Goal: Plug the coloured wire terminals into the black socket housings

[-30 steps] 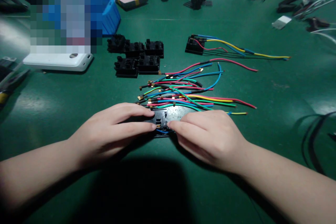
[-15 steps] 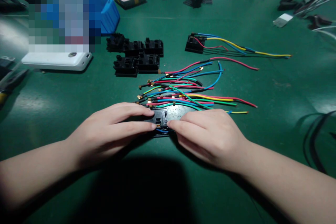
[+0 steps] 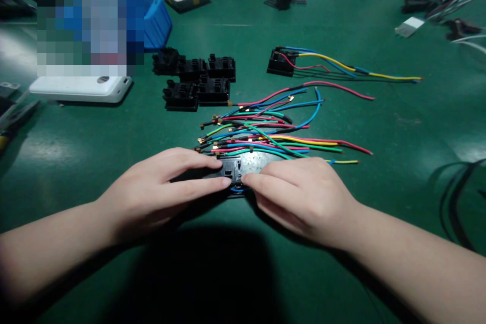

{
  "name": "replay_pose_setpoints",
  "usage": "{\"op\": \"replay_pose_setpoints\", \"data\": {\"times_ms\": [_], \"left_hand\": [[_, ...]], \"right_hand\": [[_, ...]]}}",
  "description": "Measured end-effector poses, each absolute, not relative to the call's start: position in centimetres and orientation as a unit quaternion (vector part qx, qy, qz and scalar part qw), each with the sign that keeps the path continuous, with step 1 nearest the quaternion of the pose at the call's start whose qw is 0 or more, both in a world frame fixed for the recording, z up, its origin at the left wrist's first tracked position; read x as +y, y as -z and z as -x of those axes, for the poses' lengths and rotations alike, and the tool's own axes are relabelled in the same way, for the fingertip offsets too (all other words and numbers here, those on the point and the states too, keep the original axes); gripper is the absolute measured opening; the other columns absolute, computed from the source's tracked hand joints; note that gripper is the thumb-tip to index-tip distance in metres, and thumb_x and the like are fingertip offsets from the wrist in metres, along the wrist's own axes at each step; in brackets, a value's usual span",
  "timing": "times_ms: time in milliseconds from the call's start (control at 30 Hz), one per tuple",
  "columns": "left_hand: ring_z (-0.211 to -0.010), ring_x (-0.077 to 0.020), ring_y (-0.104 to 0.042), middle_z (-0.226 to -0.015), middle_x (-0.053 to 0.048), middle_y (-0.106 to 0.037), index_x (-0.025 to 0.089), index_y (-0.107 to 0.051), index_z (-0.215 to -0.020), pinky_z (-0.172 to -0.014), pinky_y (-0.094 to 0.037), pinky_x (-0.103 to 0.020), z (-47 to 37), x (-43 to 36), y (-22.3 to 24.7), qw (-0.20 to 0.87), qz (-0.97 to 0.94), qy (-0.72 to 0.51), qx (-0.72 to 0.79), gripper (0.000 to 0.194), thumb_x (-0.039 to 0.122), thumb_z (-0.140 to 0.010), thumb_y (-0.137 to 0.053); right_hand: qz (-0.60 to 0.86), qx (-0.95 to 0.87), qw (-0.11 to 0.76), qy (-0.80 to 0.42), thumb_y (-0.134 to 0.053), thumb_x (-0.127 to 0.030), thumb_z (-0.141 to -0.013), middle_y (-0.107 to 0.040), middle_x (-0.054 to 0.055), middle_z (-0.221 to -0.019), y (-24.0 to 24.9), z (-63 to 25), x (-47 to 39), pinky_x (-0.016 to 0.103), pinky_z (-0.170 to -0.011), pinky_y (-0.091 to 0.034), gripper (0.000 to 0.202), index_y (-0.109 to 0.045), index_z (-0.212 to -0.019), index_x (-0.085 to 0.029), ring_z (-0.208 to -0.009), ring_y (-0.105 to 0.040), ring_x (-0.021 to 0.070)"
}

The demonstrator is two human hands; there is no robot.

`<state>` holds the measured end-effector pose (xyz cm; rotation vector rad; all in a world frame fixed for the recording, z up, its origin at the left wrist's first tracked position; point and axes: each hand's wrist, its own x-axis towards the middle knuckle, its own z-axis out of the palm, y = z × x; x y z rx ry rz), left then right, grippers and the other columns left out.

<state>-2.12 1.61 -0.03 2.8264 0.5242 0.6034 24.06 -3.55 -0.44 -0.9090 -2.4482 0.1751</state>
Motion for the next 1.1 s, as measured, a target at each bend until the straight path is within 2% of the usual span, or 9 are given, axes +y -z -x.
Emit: {"op": "replay_pose_setpoints", "data": {"times_ms": [300,433,667,800,1100], "left_hand": [[-0.104,-0.0195,-0.060,-0.120,-0.008,-0.064,0.027,-0.063,-0.123,-0.086,-0.048,-0.030,2.18,1.35,-0.21,0.097,-0.961,-0.165,0.198,0.036,0.023,-0.100,-0.036],[-0.103,-0.0203,-0.061,-0.120,-0.008,-0.064,0.028,-0.062,-0.123,-0.085,-0.048,-0.030,2.28,1.44,0.08,0.082,-0.964,-0.163,0.193,0.035,0.026,-0.100,-0.036],[-0.100,-0.0191,-0.062,-0.117,-0.008,-0.067,0.020,-0.065,-0.111,-0.084,-0.049,-0.028,2.19,1.53,0.17,0.059,-0.963,-0.193,0.176,0.028,0.023,-0.098,-0.041],[-0.099,-0.0180,-0.062,-0.115,-0.006,-0.068,0.018,-0.064,-0.101,-0.085,-0.048,-0.026,2.03,1.43,-0.15,0.071,-0.962,-0.194,0.181,0.021,0.020,-0.095,-0.044],[-0.099,-0.0179,-0.062,-0.115,-0.005,-0.067,0.018,-0.060,-0.098,-0.085,-0.048,-0.027,2.03,1.42,0.05,0.091,-0.959,-0.196,0.185,0.016,0.022,-0.096,-0.045]], "right_hand": [[0.338,-0.900,0.271,-0.057,-0.058,-0.011,-0.087,-0.071,0.007,-0.081,0.48,-24.01,-3.64,0.023,-0.061,-0.045,0.022,-0.063,-0.109,-0.013,-0.066,-0.063,0.0128],[0.339,-0.907,0.246,-0.054,-0.056,-0.012,-0.089,-0.070,0.006,-0.081,0.36,-24.02,-3.53,0.024,-0.057,-0.043,0.020,-0.062,-0.108,-0.014,-0.062,-0.060,0.0124],[0.336,-0.918,0.210,-0.019,-0.051,-0.013,-0.091,-0.069,0.008,-0.092,-0.02,-23.61,-3.64,0.025,-0.061,-0.046,0.030,-0.058,-0.119,-0.020,-0.073,-0.062,0.0152],[0.333,-0.922,0.196,-0.018,-0.052,-0.013,-0.091,-0.068,0.008,-0.093,-0.10,-23.29,-3.68,0.026,-0.060,-0.045,0.031,-0.060,-0.119,-0.021,-0.072,-0.061,0.0151],[0.326,-0.923,0.196,-0.062,-0.054,-0.014,-0.088,-0.067,0.010,-0.103,-0.24,-23.30,-3.41,0.028,-0.068,-0.049,0.034,-0.061,-0.121,-0.021,-0.086,-0.064,0.0183]]}}
